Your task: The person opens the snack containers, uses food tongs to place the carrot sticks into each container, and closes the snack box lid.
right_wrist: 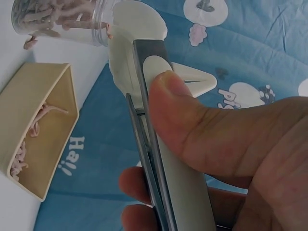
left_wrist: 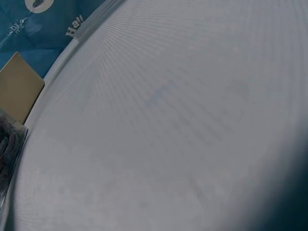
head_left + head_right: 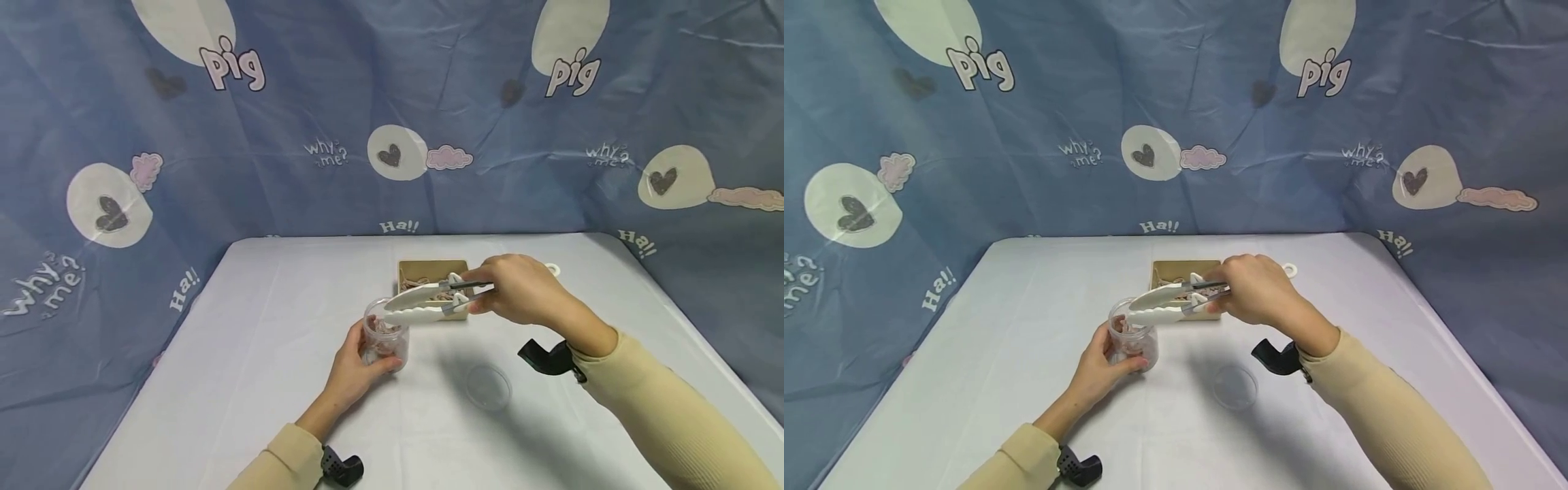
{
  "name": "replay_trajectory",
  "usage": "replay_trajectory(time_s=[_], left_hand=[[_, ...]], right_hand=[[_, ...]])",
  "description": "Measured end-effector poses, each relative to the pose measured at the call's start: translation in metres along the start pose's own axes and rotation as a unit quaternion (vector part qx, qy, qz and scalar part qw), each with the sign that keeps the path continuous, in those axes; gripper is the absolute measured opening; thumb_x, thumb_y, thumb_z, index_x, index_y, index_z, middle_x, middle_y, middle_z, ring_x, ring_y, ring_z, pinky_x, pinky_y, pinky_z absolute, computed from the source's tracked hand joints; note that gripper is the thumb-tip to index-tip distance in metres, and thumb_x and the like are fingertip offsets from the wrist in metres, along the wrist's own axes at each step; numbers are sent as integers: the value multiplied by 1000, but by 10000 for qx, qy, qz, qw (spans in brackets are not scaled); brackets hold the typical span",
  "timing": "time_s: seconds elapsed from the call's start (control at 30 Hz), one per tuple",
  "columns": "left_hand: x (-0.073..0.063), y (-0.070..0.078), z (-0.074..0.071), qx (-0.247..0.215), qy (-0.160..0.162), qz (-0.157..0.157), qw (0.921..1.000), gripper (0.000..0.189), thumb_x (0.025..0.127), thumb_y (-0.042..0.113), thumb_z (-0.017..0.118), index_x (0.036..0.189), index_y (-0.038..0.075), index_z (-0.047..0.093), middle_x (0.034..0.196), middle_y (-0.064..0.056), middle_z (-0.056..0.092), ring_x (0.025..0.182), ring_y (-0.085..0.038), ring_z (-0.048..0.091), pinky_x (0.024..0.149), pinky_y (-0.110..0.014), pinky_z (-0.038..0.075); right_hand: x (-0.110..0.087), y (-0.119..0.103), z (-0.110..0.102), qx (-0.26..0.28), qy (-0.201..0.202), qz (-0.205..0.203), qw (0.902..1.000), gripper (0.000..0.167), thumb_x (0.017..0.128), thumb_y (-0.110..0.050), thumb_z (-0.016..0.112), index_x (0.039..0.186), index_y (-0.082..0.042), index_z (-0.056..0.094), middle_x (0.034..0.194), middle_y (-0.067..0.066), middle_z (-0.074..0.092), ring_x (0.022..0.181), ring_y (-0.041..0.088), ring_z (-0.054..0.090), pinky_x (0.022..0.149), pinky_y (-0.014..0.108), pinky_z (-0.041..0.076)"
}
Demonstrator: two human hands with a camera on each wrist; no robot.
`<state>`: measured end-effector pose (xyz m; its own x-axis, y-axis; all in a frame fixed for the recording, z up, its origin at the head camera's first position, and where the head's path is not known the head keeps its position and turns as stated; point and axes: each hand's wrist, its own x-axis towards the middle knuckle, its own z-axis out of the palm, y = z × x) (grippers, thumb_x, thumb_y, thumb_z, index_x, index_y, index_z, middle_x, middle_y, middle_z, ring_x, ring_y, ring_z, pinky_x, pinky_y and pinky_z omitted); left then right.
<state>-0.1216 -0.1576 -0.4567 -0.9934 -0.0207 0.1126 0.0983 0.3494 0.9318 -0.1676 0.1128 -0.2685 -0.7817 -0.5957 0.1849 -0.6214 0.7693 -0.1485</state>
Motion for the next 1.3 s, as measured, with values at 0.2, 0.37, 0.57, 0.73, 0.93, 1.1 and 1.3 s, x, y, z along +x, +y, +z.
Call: replay_trajectory(time_s=[0.2, 0.37, 0.57, 0.73, 0.93, 1.1, 1.3], left_hand=[[0, 0, 1, 26, 14, 26, 10000, 92, 75, 29, 87, 149, 14, 34, 147, -9, 50, 143, -30, 42, 123, -43, 32], [0, -2, 1, 14, 39, 63, 10000, 91, 75, 29, 87, 149, 15, 35, 147, -9, 50, 143, -31, 42, 123, -43, 32], [-1, -2, 0, -5, 16, 65, 10000, 91, 76, 28, 86, 149, 15, 35, 147, -9, 51, 142, -31, 43, 122, -44, 32], [-1, -1, 0, -29, -10, 67, 10000, 90, 77, 27, 86, 150, 14, 34, 148, -10, 50, 143, -31, 41, 123, -43, 31], [-1, -1, -1, -21, 38, -16, 10000, 91, 75, 28, 87, 148, 14, 36, 147, -10, 49, 143, -32, 41, 122, -43, 32], [-1, -1, -1, -33, 38, -33, 10000, 91, 74, 27, 87, 148, 14, 36, 148, -10, 49, 144, -33, 41, 123, -44, 31], [0, -2, 0, 1, 19, 21, 10000, 91, 75, 28, 86, 149, 15, 35, 147, -10, 49, 143, -33, 41, 122, -44, 32]], right_hand=[[-2, 1, 0, 20, 13, -51, 10000, 39, 78, -28, 82, 115, -16, 75, 95, 0, 75, 88, 23, 70, 76, 45, 56], [-2, 2, -1, 61, -12, -49, 10000, 42, 78, -29, 82, 117, -16, 74, 97, 1, 75, 88, 23, 69, 78, 45, 55], [0, 9, -1, 116, 2, -22, 9999, 49, 79, -31, 81, 122, -12, 71, 103, 6, 75, 89, 24, 69, 80, 47, 55], [2, 19, -2, -14, 121, 356, 9993, 51, 82, -32, 79, 127, -11, 67, 108, 11, 73, 94, 30, 68, 80, 51, 54], [6, 30, 3, -632, 191, 893, 9938, 50, 82, -31, 79, 126, -11, 67, 108, 16, 71, 99, 39, 67, 79, 55, 52], [10, 35, 9, -1101, -80, 1135, 9874, 51, 81, -31, 79, 126, -8, 66, 105, 18, 70, 96, 43, 65, 76, 53, 51], [19, 35, 14, -1491, -512, 1297, 9789, 50, 82, -32, 78, 124, -7, 66, 104, 18, 68, 99, 42, 62, 79, 52, 50]])
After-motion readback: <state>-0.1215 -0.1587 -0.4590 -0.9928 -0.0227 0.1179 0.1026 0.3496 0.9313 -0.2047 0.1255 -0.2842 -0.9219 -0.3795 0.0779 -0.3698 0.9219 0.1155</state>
